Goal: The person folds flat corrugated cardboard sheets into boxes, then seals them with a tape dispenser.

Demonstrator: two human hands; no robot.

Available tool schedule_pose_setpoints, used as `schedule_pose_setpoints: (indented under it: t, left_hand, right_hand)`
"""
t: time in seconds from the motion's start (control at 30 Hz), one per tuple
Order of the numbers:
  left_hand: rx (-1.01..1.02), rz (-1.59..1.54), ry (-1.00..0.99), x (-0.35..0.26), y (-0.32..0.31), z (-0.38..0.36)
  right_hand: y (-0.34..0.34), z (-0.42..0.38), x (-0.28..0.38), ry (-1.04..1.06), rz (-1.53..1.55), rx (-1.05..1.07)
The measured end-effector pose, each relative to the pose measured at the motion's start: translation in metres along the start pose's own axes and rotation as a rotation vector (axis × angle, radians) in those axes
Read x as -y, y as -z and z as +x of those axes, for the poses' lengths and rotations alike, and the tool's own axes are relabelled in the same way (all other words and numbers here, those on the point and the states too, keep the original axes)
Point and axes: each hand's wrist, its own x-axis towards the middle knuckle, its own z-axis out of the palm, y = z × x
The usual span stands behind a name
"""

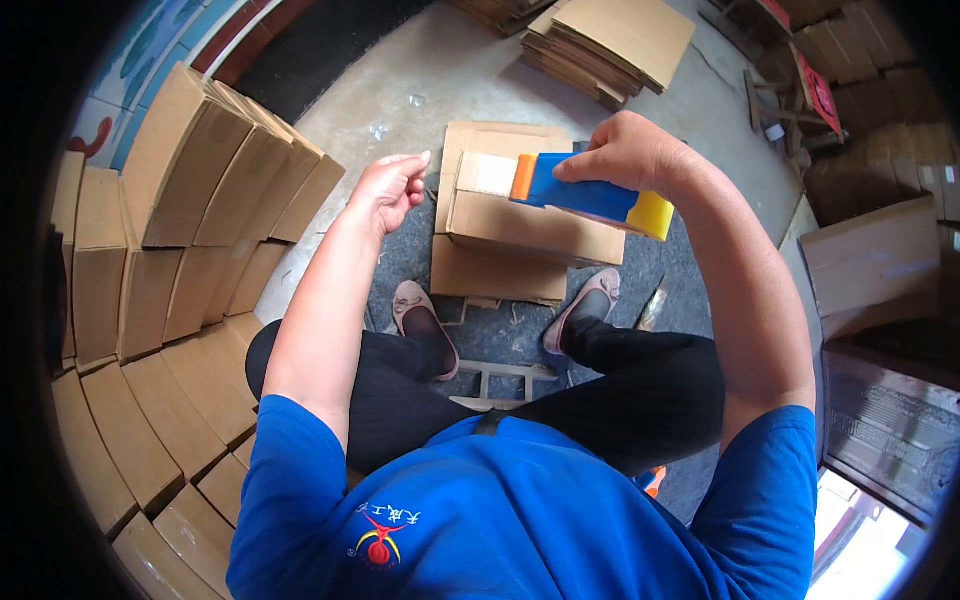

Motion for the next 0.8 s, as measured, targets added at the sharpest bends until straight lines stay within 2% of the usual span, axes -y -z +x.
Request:
schedule_pose_setpoints:
  t: [0.13,0.5,0.7,0.77,0.8]
  left_hand:
    - [-0.046,0.134,0.01,-0.002,0.006,0.013]
    - [-0.032,0.128,0.065,0.02,0.022,0.032]
    - [-0.014,0.199,0.066,0.032,0.02,0.036]
    - [-0.018,0.221,0.044,0.033,0.018,0.033]
    - [-0.021,0.217,0.044,0.033,0.018,0.032]
  right_hand:
    - [-0.008,0.024,0.009,-0.041,-0.062,0.04]
    - [-0.036,0.058,0.016,-0.051,-0.159,0.098]
    - [-0.046,0.053,0.022,-0.069,-0.366,0.11]
    - [-0.056,0.047,0.021,0.036,-0.425,0.003]
    - [-0.061,0.041,0.024,0.135,-0.564,-0.087]
